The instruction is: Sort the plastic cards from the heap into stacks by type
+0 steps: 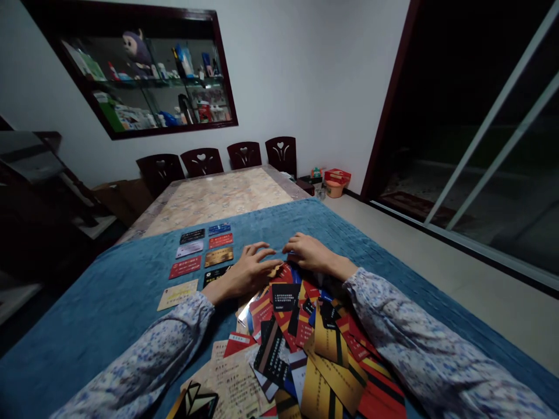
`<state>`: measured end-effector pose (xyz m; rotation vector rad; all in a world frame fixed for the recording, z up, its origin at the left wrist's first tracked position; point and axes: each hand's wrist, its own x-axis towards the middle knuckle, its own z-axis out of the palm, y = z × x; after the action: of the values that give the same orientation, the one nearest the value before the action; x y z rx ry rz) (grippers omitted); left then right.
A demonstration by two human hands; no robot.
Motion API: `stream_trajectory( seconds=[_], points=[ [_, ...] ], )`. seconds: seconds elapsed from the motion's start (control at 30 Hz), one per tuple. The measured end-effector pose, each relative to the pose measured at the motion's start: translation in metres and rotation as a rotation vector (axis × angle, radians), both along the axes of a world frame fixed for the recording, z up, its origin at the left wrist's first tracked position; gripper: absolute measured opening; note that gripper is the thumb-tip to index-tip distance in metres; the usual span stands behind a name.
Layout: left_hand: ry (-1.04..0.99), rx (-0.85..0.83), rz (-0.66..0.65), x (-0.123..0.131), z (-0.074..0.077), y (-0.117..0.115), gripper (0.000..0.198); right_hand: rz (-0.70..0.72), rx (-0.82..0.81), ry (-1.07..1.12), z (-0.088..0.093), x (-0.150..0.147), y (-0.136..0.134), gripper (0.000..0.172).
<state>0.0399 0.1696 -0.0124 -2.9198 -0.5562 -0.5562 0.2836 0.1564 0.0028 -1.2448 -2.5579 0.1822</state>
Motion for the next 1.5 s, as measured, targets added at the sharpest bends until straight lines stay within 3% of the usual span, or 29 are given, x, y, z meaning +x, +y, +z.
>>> stream_trajectory(
  seconds=[0.23, 0.47, 0.73, 1.07, 1.5],
  points=[
    [0.042, -0.032, -0.063, 0.015, -0.004, 0.004, 0.024, 0.024, -0.019, -0.007, -0.005, -0.002, -0.006, 0.023],
    [0.077, 0.046, -0.125, 0.018, -0.005, 0.011, 0.022, -0.112, -0.064, -0.127, 0.000, 0.001, -0.011, 0.035],
    [0.111, 0.178, -0.191, 0.018, -0.002, 0.015, 0.017, -0.029, -0.033, -0.070, -0.004, -0.002, -0.010, 0.031],
    [0.147, 0.293, -0.209, -0.004, -0.002, 0.013, 0.027, 0.029, -0.046, -0.023, -0.008, -0.007, -0.010, 0.030],
    [0.034, 0.383, -0.133, -0.035, 0.007, 0.014, 0.032, -0.085, -0.098, -0.150, 0.007, -0.007, -0.009, 0.031]
  ],
)
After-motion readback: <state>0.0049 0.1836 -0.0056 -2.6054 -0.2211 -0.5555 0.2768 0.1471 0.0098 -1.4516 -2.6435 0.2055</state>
